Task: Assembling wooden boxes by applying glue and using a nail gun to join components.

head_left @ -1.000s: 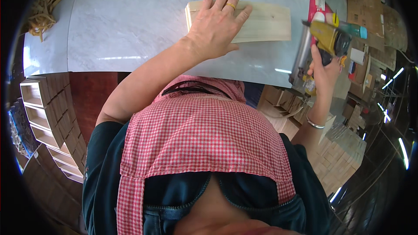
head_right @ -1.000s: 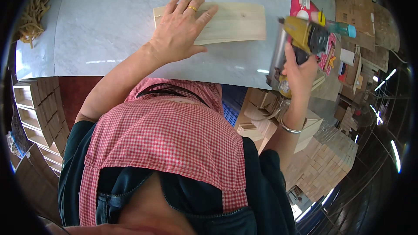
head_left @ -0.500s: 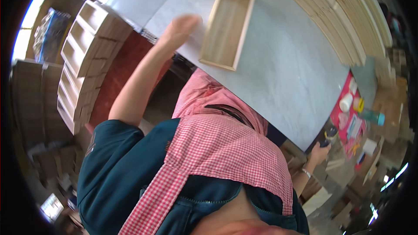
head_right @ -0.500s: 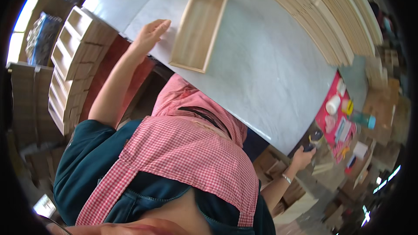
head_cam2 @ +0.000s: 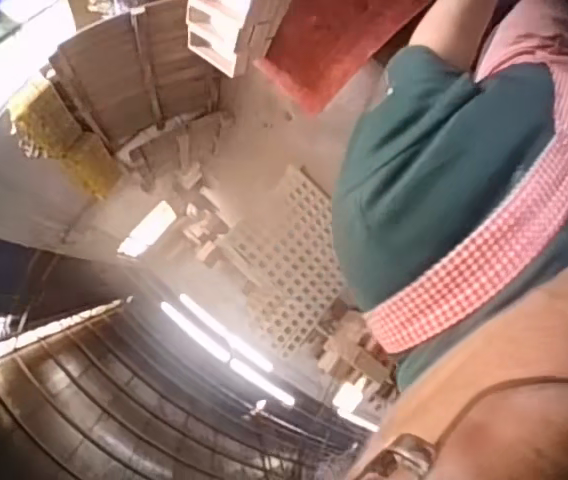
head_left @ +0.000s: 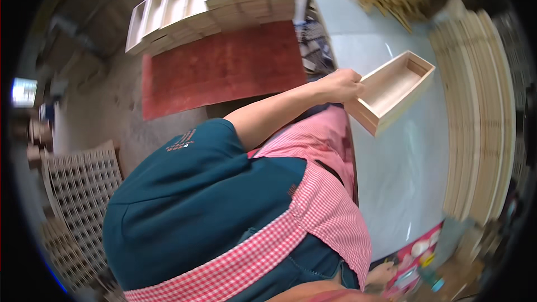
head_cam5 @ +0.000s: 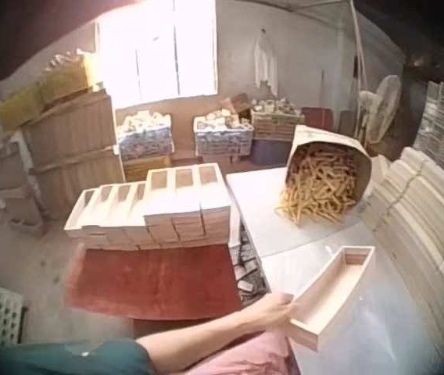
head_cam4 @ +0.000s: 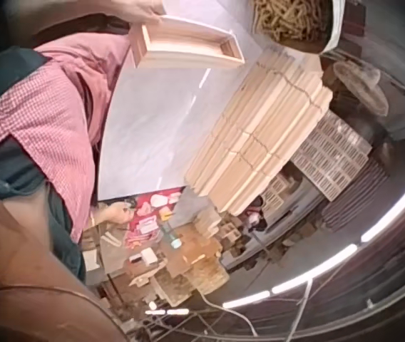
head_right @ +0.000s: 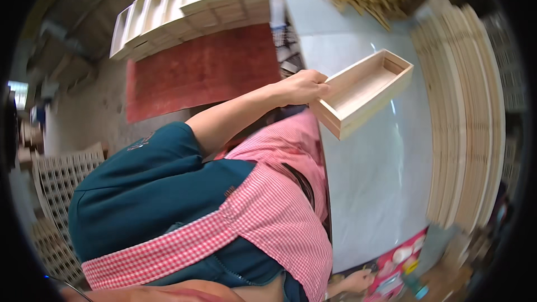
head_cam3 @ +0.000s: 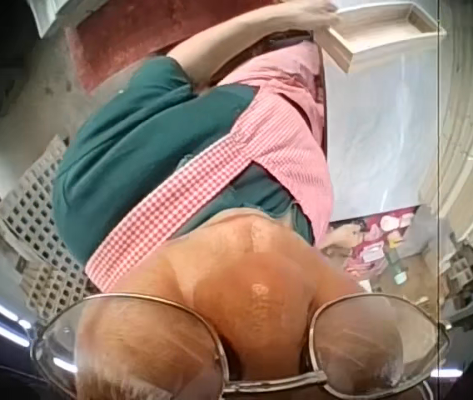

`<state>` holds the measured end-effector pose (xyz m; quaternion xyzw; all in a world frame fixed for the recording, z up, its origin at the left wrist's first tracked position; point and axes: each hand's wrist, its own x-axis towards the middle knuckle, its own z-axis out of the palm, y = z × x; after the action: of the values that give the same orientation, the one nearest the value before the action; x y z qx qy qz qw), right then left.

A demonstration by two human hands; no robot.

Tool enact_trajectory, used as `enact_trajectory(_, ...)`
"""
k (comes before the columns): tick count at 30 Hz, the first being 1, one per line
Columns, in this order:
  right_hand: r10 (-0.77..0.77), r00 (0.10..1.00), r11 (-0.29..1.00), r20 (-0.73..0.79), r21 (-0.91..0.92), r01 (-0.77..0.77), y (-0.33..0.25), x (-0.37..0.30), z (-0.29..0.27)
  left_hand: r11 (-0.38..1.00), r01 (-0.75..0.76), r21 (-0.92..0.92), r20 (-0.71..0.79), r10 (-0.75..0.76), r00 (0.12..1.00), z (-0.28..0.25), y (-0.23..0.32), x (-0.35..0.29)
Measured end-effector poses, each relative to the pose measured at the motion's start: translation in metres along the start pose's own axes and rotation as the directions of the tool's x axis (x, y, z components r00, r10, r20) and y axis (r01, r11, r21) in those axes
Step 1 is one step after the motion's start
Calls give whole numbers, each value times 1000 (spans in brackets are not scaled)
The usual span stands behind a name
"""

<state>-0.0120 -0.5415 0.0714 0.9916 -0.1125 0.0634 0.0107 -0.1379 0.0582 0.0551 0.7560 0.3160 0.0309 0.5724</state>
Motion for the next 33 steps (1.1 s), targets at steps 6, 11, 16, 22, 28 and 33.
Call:
enact_trajectory(6, -155, 986, 985, -68, 69, 160, -62, 62, 45, 980, -199, -20, -797, 104, 594, -134, -76, -87)
enact_trajectory(11, -176, 976, 930, -132, 304, 209, -162, 52, 40, 958, 281, 58, -984, 7, 179, -294, -178, -150)
enact_trajectory(16, -341, 933, 878, -118, 314, 361, -222, 43, 30, 890, 454, -42, -988, -105, 116, -392, -273, -156)
enact_trajectory(22, -358, 927, 890, -116, 258, 376, -216, 26, 24, 693, 700, 172, -930, -121, 348, -441, -341, -92)
enact_trajectory(28, -351, 935, 894, -44, 280, 349, -212, 19, 27, 776, 629, -51, -898, -311, 310, -429, -295, -90)
enact_trajectory(33, -384, 923, 876, 1, 316, 364, -225, 6, 28, 775, 630, -48, -886, -324, 331, -428, -297, -94)
